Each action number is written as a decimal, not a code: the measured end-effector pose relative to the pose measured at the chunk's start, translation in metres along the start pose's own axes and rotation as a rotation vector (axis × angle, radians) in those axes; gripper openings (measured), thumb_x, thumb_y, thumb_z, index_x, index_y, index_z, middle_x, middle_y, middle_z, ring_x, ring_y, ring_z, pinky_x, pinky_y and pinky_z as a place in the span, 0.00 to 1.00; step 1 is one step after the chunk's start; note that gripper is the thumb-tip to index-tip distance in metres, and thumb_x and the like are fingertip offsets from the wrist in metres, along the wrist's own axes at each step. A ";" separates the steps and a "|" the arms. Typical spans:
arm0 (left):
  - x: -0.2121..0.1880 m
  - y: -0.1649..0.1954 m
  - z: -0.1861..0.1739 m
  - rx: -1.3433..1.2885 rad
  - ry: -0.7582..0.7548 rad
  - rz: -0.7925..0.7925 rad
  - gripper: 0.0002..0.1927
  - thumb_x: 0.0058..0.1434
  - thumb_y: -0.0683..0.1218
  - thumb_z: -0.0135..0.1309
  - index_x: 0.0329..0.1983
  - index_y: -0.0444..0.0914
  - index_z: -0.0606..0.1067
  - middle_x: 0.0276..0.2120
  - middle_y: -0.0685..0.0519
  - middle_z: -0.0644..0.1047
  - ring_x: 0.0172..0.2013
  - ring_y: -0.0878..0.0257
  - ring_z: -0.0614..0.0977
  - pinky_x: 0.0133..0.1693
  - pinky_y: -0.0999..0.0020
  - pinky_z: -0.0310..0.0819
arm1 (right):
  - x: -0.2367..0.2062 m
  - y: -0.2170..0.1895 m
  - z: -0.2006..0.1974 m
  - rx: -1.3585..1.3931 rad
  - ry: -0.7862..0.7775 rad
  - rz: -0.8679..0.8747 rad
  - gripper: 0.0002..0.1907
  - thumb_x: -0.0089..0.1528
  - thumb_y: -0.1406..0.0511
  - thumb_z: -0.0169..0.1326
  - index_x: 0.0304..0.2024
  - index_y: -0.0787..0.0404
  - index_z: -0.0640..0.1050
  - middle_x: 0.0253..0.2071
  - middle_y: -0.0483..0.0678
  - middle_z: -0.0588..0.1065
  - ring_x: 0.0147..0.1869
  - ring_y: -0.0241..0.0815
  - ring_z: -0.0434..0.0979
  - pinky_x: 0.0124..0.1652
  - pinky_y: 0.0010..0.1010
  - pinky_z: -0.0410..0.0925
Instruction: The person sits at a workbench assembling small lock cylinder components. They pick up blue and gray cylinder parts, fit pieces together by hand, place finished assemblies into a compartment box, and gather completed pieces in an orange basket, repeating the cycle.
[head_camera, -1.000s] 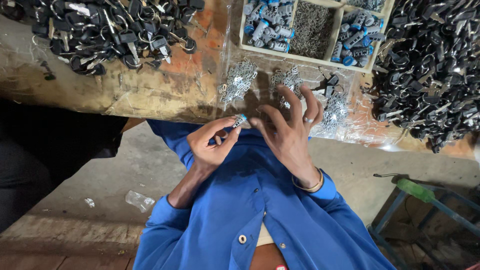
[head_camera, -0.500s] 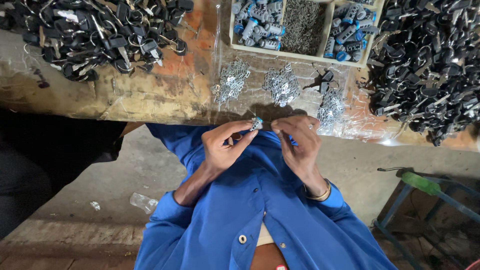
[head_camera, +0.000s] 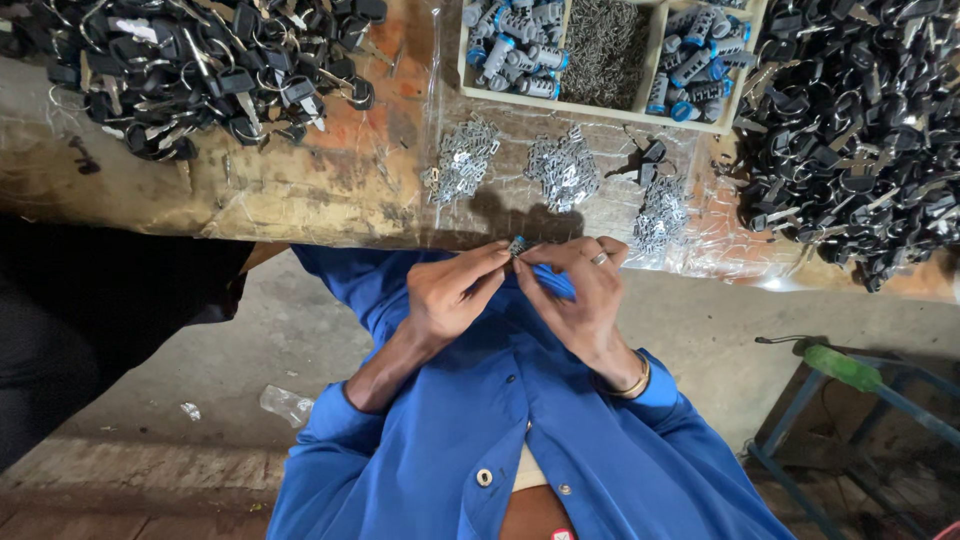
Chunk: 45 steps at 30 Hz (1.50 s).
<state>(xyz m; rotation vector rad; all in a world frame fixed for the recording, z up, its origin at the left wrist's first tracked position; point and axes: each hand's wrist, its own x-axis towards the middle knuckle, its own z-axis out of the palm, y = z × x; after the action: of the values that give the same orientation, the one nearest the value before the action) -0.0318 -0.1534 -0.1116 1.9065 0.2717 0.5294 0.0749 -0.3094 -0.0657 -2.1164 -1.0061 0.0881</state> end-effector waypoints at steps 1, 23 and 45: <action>0.001 -0.001 -0.001 0.026 -0.004 0.035 0.11 0.60 0.36 0.66 0.46 0.33 0.81 0.45 0.46 0.84 0.40 0.58 0.88 0.38 0.69 0.83 | 0.003 0.000 -0.002 -0.073 -0.051 -0.023 0.15 0.58 0.68 0.70 0.45 0.55 0.79 0.42 0.43 0.81 0.46 0.38 0.75 0.52 0.36 0.57; 0.000 -0.009 0.000 -0.192 0.058 -0.181 0.12 0.58 0.38 0.69 0.45 0.34 0.82 0.44 0.48 0.85 0.29 0.70 0.84 0.27 0.78 0.74 | 0.010 0.012 -0.029 -0.417 -0.161 -0.090 0.22 0.55 0.58 0.72 0.51 0.46 0.84 0.64 0.51 0.70 0.71 0.59 0.60 0.68 0.54 0.43; 0.003 -0.003 -0.007 0.086 -0.030 0.094 0.14 0.58 0.35 0.65 0.47 0.34 0.81 0.46 0.46 0.84 0.41 0.56 0.88 0.39 0.67 0.83 | 0.015 -0.005 -0.001 0.067 -0.089 0.112 0.13 0.58 0.66 0.68 0.42 0.59 0.77 0.36 0.40 0.77 0.32 0.36 0.73 0.54 0.37 0.57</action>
<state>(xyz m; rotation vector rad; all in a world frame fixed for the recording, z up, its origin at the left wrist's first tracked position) -0.0320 -0.1452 -0.1111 2.0163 0.1881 0.5586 0.0829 -0.2976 -0.0583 -2.1224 -0.9228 0.2695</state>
